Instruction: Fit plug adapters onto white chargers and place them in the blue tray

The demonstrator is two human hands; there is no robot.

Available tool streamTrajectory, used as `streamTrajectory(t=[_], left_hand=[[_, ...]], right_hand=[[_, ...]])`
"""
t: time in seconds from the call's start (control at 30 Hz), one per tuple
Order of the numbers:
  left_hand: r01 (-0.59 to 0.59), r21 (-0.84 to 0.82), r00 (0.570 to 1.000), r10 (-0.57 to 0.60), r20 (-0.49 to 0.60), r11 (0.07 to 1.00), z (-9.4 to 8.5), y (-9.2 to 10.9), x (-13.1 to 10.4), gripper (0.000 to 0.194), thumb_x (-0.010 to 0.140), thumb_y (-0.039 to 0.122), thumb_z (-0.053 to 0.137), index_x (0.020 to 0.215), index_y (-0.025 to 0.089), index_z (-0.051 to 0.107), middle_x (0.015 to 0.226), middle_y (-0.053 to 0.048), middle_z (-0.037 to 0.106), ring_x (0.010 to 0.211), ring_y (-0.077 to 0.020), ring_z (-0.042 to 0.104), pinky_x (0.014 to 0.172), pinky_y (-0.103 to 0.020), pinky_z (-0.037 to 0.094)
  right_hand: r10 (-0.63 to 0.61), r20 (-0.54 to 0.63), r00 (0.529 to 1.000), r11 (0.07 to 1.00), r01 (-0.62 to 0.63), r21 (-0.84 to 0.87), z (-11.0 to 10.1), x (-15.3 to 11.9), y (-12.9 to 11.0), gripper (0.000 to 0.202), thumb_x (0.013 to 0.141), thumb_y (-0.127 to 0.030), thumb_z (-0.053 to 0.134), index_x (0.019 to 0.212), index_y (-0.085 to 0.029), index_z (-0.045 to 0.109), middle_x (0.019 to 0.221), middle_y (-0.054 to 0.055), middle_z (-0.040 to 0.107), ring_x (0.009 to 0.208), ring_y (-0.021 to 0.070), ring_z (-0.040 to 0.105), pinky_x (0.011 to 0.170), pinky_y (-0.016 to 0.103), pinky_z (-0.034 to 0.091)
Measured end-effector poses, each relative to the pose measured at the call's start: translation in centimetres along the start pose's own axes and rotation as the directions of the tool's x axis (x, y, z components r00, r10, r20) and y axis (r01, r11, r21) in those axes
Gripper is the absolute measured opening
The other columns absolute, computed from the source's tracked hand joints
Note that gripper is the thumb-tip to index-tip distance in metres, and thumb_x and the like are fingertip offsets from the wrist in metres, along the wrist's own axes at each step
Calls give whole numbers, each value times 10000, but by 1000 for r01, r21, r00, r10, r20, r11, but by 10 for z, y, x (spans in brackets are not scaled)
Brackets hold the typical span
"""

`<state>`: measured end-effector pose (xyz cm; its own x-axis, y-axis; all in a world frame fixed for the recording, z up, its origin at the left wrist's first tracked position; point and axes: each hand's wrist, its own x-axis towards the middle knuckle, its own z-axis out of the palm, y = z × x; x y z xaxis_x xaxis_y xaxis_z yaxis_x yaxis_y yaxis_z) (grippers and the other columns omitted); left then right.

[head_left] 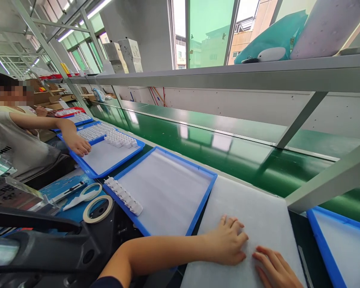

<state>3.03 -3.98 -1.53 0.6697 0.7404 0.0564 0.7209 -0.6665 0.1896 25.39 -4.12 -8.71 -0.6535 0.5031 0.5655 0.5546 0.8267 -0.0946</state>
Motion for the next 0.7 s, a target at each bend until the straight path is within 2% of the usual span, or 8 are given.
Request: streamTrajectory(t=[0.53,0.7], left_hand=[[1,5,1000,-1,10,1000,-1,-1,1,407,862,412,460,1129,105,467,1291,-174,419,1225,-344,363,970,-556,346],[6,5,1000,-6,12,1000,-1,-1,0,403,865,413,458,1133,112,460,1298,-170,418,1238,-338,349,982,-549,329]], right_hand=[[10,4,1000,1000,-10,-4,-3,5,-2,260,934,-308,373,968,-200,607,970,88,628,855,192,621,716,285,531],[-2,-20,1000,1000,2,-6,-11,15,-5,276,940,-314,367,939,-194,615,932,83,638,840,181,625,699,262,527]])
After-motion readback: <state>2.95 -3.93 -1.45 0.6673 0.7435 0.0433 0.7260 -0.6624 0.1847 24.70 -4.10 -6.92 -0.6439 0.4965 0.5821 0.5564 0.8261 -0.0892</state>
